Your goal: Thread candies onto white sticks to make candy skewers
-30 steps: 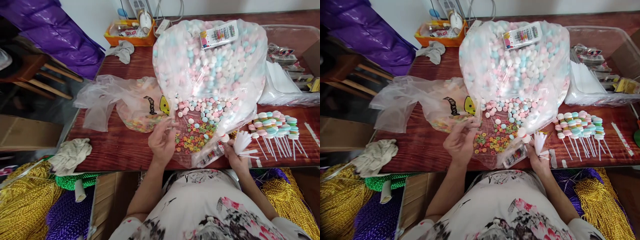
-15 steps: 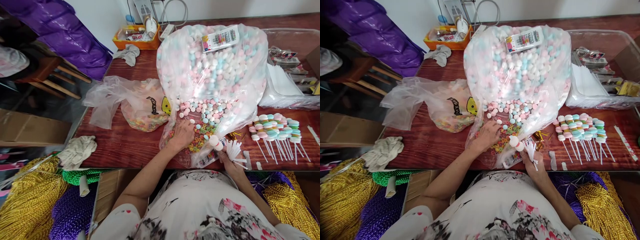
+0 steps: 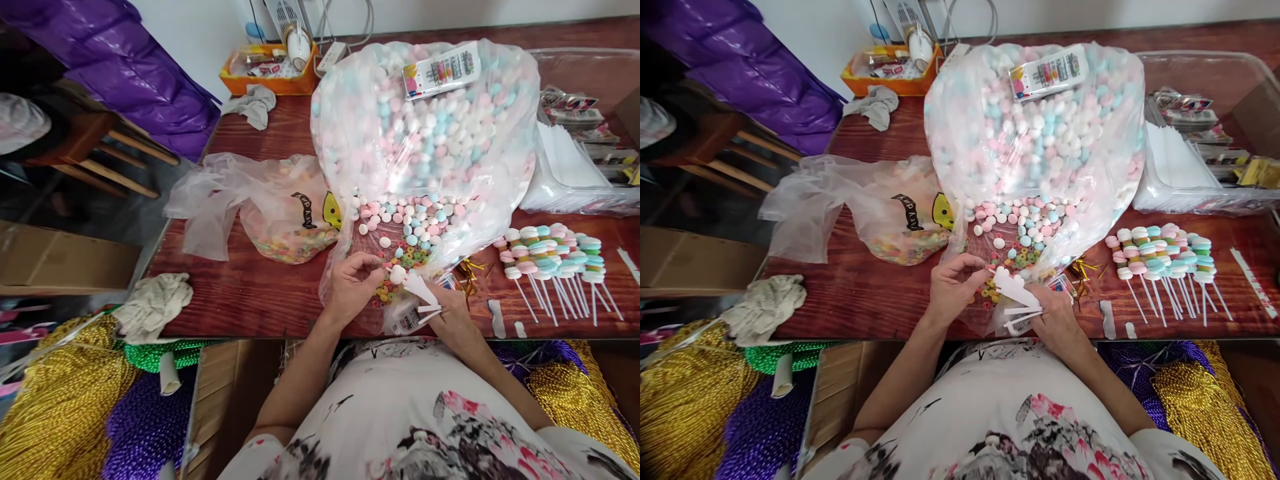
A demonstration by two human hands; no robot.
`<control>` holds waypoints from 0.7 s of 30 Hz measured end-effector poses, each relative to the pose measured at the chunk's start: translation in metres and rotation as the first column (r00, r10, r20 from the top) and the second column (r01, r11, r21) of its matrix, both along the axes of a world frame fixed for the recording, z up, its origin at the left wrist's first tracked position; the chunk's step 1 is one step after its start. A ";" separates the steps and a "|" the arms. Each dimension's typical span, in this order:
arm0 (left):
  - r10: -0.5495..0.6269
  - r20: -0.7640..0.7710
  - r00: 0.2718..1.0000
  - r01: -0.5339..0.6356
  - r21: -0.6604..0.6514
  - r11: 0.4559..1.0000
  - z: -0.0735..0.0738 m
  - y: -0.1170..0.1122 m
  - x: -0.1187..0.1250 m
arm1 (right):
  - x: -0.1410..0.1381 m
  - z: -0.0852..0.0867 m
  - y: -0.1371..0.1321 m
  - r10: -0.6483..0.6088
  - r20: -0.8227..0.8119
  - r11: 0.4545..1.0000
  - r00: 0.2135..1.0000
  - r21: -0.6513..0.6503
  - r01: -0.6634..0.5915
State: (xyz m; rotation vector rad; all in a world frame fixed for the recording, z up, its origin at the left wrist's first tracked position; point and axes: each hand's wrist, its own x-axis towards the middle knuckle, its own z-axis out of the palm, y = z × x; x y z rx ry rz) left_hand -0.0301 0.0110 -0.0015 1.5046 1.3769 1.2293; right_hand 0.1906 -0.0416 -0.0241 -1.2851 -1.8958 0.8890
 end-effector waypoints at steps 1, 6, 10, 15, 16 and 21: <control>0.008 -0.011 1.000 -0.008 0.021 1.000 -0.001 -0.002 0.000 | -0.001 0.001 0.000 0.003 0.011 1.000 1.000 -0.012 -0.003; 0.012 -0.100 0.995 0.001 0.127 0.992 -0.001 -0.005 0.000 | -0.002 0.004 0.001 -0.008 0.007 1.000 1.000 -0.014 0.009; 0.078 -0.315 0.946 0.052 0.385 0.921 0.002 -0.009 0.006 | -0.005 0.007 0.002 -0.029 0.006 0.999 1.000 0.015 0.029; 0.046 -0.213 0.976 0.043 0.394 0.918 -0.003 -0.013 0.004 | -0.003 0.001 0.001 -0.034 -0.081 0.999 0.996 0.028 0.036; 0.023 -0.096 0.995 0.010 0.322 0.947 -0.005 -0.013 0.002 | -0.002 -0.001 0.000 -0.026 -0.106 0.999 0.994 0.031 0.029; -0.028 0.354 0.935 0.019 0.029 0.999 -0.016 -0.010 -0.006 | 0.002 -0.004 -0.003 0.047 -0.138 0.999 0.989 0.010 -0.046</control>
